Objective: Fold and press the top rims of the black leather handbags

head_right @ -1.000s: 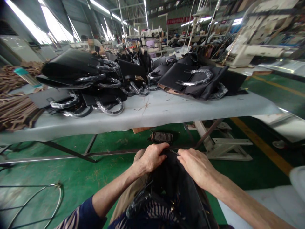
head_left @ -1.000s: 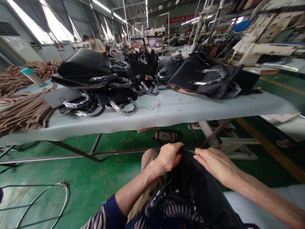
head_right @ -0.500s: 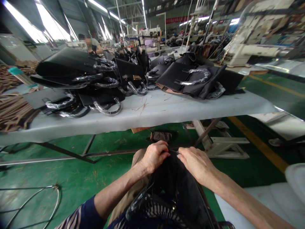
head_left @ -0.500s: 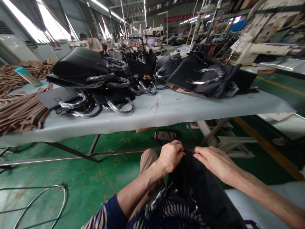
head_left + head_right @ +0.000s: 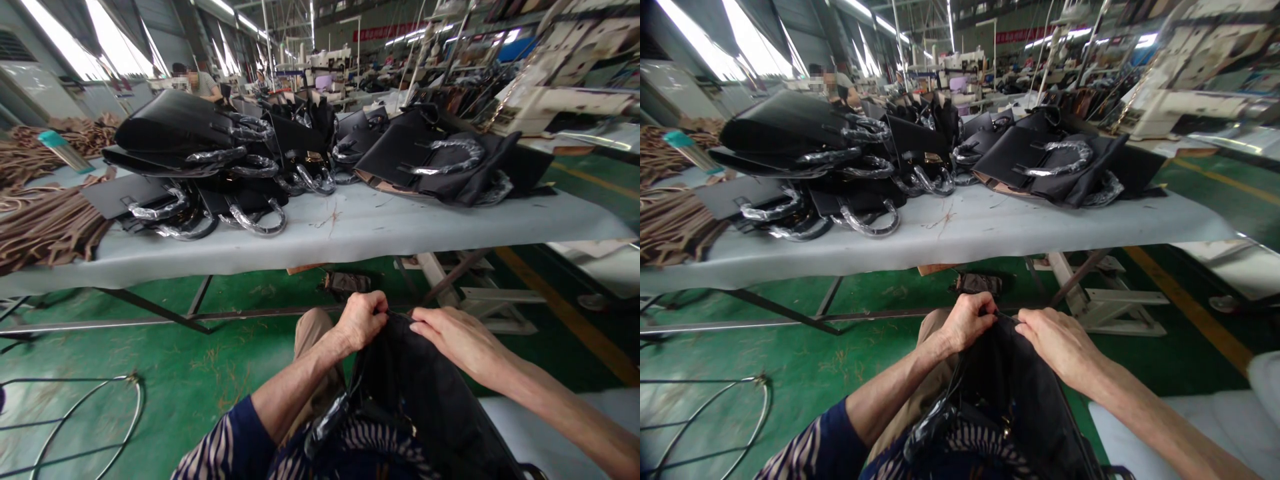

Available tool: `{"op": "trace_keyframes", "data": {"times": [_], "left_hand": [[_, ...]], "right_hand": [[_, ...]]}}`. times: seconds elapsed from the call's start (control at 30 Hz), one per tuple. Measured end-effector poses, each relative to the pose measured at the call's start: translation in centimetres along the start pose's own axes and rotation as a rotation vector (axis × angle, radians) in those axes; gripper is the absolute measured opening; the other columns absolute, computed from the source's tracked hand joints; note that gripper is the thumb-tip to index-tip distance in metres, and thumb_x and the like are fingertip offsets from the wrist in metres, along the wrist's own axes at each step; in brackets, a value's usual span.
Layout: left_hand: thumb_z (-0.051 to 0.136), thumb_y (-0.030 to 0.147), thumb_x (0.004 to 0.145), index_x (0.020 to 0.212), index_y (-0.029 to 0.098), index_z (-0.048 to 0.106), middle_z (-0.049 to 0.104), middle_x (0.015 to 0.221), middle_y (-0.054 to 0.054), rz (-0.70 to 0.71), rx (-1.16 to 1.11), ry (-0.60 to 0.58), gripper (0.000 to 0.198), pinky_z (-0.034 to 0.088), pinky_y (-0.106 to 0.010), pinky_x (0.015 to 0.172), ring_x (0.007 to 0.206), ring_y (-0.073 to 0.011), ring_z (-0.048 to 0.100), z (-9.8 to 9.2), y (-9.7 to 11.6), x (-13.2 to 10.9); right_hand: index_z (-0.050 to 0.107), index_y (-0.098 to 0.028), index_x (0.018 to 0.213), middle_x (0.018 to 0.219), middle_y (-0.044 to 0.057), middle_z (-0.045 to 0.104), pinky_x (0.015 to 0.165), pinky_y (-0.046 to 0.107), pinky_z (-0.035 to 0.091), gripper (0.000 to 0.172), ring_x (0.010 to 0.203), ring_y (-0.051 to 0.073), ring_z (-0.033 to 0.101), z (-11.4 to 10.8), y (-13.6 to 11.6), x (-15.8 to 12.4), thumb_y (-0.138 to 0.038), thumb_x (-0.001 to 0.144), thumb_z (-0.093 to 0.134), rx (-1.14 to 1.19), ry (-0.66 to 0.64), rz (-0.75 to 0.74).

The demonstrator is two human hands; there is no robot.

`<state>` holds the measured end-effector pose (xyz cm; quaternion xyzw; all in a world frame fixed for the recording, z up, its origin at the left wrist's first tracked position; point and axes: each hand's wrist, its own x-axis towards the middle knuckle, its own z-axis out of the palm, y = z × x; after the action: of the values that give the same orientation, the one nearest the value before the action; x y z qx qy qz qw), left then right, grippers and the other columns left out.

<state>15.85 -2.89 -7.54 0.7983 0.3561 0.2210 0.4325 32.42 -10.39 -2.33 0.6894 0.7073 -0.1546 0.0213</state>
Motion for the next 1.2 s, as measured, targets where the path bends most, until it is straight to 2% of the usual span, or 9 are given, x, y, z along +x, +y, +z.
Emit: {"op": "trace_keyframes", "data": {"times": [0.23,0.3,0.4,0.5,0.63,0.83,0.97,1.1,1.2], "left_hand": [[0.057,0.008,0.065,0.098,0.020,0.048,0.061,0.074,0.003,-0.089,-0.189,0.052,0.036,0.042,-0.021,0.067,0.070,-0.0109,0.054,0.5,-0.1,0.0],[0.059,0.009,0.065,0.099,0.020,0.049,0.062,0.073,0.004,-0.086,-0.198,0.058,0.037,0.042,-0.021,0.068,0.069,-0.0113,0.055,0.6,0.0,0.1],[0.060,0.010,0.065,0.100,0.020,0.050,0.063,0.073,0.004,-0.081,-0.193,0.045,0.038,0.043,-0.022,0.067,0.069,-0.0119,0.056,0.8,0.2,0.4],[0.062,0.011,0.064,0.099,0.019,0.051,0.064,0.072,0.003,-0.094,-0.176,0.033,0.037,0.043,-0.022,0.066,0.069,-0.0125,0.057,0.7,0.3,0.6],[0.063,0.012,0.064,0.100,0.019,0.051,0.065,0.072,0.003,-0.086,-0.181,0.013,0.038,0.043,-0.022,0.066,0.069,-0.0127,0.058,0.5,0.2,0.6],[0.063,0.012,0.063,0.102,0.018,0.049,0.063,0.071,0.003,-0.100,-0.217,-0.043,0.041,0.043,-0.022,0.066,0.067,-0.0120,0.057,0.2,0.2,0.9],[0.062,0.009,0.062,0.099,0.018,0.048,0.061,0.071,0.003,-0.120,-0.300,-0.036,0.041,0.043,-0.021,0.062,0.065,-0.0111,0.056,0.6,0.0,1.2],[0.057,0.004,0.061,0.096,0.017,0.046,0.058,0.085,0.001,-0.129,-0.396,-0.016,0.038,0.044,-0.019,0.059,0.067,-0.0095,0.055,0.6,-0.6,1.2],[0.058,0.009,0.065,0.097,0.016,0.046,0.057,0.090,-0.002,-0.174,-0.433,-0.030,0.035,0.045,-0.021,0.063,0.073,-0.0111,0.056,-0.2,-0.7,0.4]], "right_hand": [[0.057,-0.024,0.076,0.073,0.001,0.065,0.065,0.028,0.040,0.022,0.076,0.019,0.062,0.1,0.1,0.0,-0.029,0.087,0.038,-0.011,0.006,-0.010],[0.059,-0.025,0.088,0.088,0.002,0.067,0.069,0.029,0.042,0.018,0.084,0.020,0.062,0.2,-0.2,0.0,-0.027,0.086,0.041,-0.036,0.033,-0.006],[0.058,-0.022,0.108,0.110,0.009,0.064,0.078,0.033,0.043,0.027,0.099,0.024,0.059,0.4,-0.9,0.5,-0.027,0.083,0.049,-0.089,0.058,0.008],[0.063,-0.021,0.099,0.098,0.011,0.068,0.074,0.033,0.044,0.022,0.094,0.026,0.061,0.4,-1.6,1.3,-0.027,0.083,0.049,-0.165,0.035,0.027],[0.064,-0.022,0.077,0.078,0.007,0.069,0.066,0.030,0.041,0.021,0.081,0.023,0.063,0.0,-1.8,1.9,-0.027,0.085,0.045,-0.159,0.019,0.003],[0.061,-0.023,0.069,0.073,0.002,0.067,0.064,0.027,0.038,0.022,0.077,0.020,0.063,-0.8,-1.7,1.9,-0.026,0.084,0.045,-0.087,-0.014,0.018],[0.062,-0.022,0.086,0.082,0.007,0.068,0.068,0.030,0.041,0.016,0.084,0.024,0.062,-0.4,-2.0,2.2,-0.028,0.083,0.048,-0.092,-0.043,-0.027],[0.055,-0.013,0.112,0.094,0.014,0.067,0.075,0.034,0.044,0.031,0.091,0.026,0.061,0.0,-2.4,2.9,-0.023,0.086,0.043,-0.113,-0.085,-0.084],[0.053,-0.018,0.120,0.097,0.012,0.067,0.078,0.034,0.045,0.036,0.094,0.025,0.061,0.3,-2.3,3.6,-0.019,0.085,0.042,-0.103,-0.079,-0.126]]}}
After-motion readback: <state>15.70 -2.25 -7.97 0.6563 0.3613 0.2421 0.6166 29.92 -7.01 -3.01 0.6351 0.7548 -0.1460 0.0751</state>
